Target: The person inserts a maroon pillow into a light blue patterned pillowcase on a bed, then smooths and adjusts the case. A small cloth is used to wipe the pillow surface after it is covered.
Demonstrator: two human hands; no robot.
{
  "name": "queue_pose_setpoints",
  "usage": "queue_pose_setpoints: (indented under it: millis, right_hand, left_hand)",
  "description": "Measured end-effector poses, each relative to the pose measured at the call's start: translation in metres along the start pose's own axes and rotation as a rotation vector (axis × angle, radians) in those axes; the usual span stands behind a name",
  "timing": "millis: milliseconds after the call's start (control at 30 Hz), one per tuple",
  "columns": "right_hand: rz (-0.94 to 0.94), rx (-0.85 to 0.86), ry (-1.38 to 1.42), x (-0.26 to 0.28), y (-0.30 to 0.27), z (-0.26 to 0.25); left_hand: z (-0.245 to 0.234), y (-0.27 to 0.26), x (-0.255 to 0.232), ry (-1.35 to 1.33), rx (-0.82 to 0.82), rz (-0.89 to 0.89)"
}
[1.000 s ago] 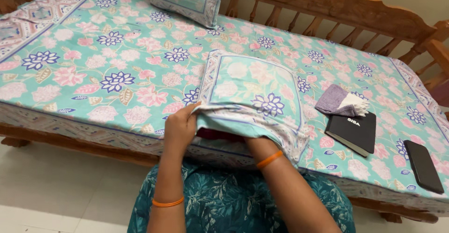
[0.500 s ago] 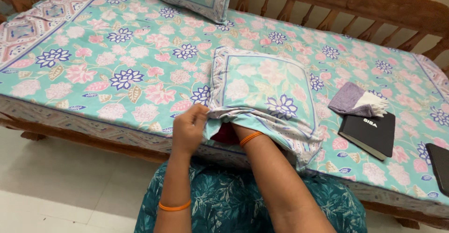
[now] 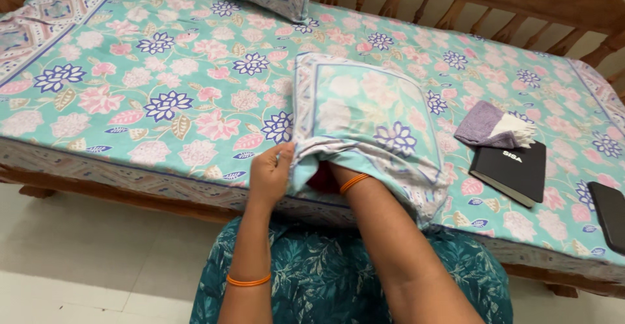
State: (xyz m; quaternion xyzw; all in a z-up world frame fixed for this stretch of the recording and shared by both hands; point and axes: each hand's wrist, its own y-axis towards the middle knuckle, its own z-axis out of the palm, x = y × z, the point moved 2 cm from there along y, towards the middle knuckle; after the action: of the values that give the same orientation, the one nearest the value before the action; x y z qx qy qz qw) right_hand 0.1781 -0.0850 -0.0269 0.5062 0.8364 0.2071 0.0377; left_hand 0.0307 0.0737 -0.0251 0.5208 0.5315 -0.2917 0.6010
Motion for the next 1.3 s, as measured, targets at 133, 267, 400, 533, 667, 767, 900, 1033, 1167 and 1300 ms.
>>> queue_pose_setpoints:
  millis: [133,267,400,533,667,767,900,1033,1167,1300]
  right_hand:
    - [0.062,-0.008,-0.022,-0.034,0.009,-0.003]
    - [0.089,-0.017,-0.022,-0.052,0.019,-0.012]
    - [-0.008,0.007,0.013,-0.036,-0.004,-0.011]
    - [-0.13,0.053,0.056,-0.007,-0.046,-0.007]
    - [-0.129,0.096,0.05,-0.015,-0.093,-0.032]
    - [-0.093,0.146,0.023,-0.032,-0.13,-0.056]
    - [-0.063,0.19,-0.012,-0.049,-0.155,-0.084]
    - [-0.068,0.345,0.003,-0.055,-0.188,-0.123]
    - [0.103,0.697,0.32,-0.082,-0.227,-0.191]
    - [0.467,0.549,0.777,-0.128,-0.223,-0.226]
  left_hand:
    - [0.022,-0.02,-0.023,-0.214,0.051,0.32]
    - [0.038,-0.027,-0.027,-0.183,0.159,0.121]
    - [0.021,-0.008,-0.018,-0.159,0.139,-0.098]
    - [-0.007,-0.005,-0.025,0.285,-0.013,-0.116]
    - [0.004,-0.011,-0.043,0.357,-0.084,-0.19]
    - [0.024,-0.013,-0.053,0.6,-0.002,0.025]
    - [0.029,-0.011,-0.041,0.479,0.113,-0.138]
    - [0.02,-0.007,-0.021,0.447,0.226,-0.35]
    - [0.015,0.001,0.0,0.323,0.32,-0.323]
    - [0.012,0.005,0.021,0.191,0.365,-0.283]
